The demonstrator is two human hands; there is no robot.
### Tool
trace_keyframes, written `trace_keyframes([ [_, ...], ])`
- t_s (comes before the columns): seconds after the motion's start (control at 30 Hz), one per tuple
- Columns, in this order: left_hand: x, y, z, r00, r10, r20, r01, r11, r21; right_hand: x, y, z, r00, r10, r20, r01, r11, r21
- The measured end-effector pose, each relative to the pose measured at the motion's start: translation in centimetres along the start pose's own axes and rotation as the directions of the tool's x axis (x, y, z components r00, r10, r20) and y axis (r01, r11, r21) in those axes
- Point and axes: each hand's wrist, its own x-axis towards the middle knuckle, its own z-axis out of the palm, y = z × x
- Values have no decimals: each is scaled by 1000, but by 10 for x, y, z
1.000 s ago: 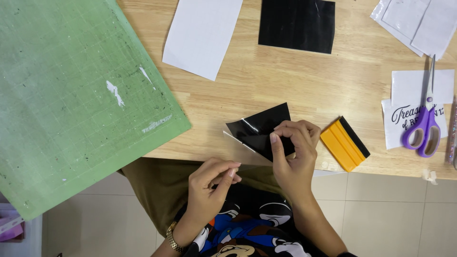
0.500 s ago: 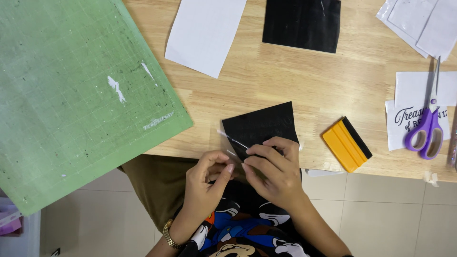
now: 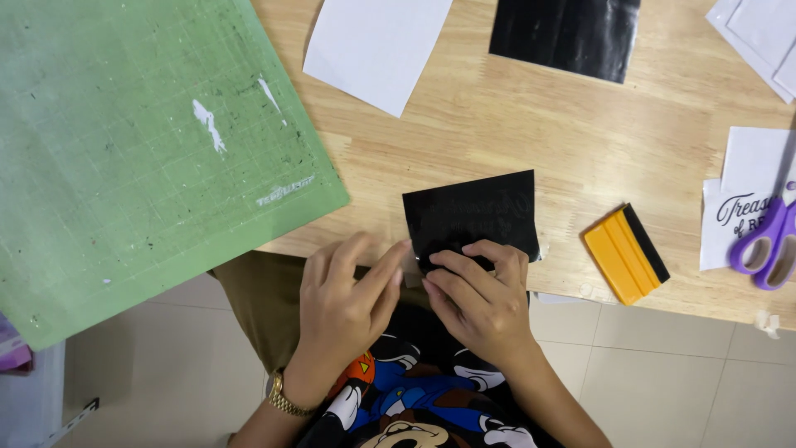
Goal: Cutting and peeling vinyl decals on a wooden table
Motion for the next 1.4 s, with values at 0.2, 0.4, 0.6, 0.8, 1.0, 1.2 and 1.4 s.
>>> trace_keyframes([
  [0.2,13,-8,10,984,172,-43,-150,937,315,-9,3,11,994,33,-109,-35,999,-17],
  [0.4,22,-16,12,964,266,-27,-234,888,394,-9,3,12,993,38,-113,-39,999,-9],
  [0.6,26,-26,11,957,284,58,-286,896,339,-9,4,9,995,46,-86,-47,999,-11],
  [0.8,29,-20,7,986,126,113,-131,991,41,-2,0,6,980,160,-119,-152,985,79],
  [1.0,13,-14,8,999,32,-15,-33,996,-80,0,-4,7,975,183,-128,-176,982,64],
  [1.2,1,-16,15,981,177,-85,-177,984,0,4,-6,5,970,219,-103,-210,973,91],
  [1.4,0,-16,15,965,214,-152,-209,977,44,6,-2,5,952,282,-118,-267,955,128],
])
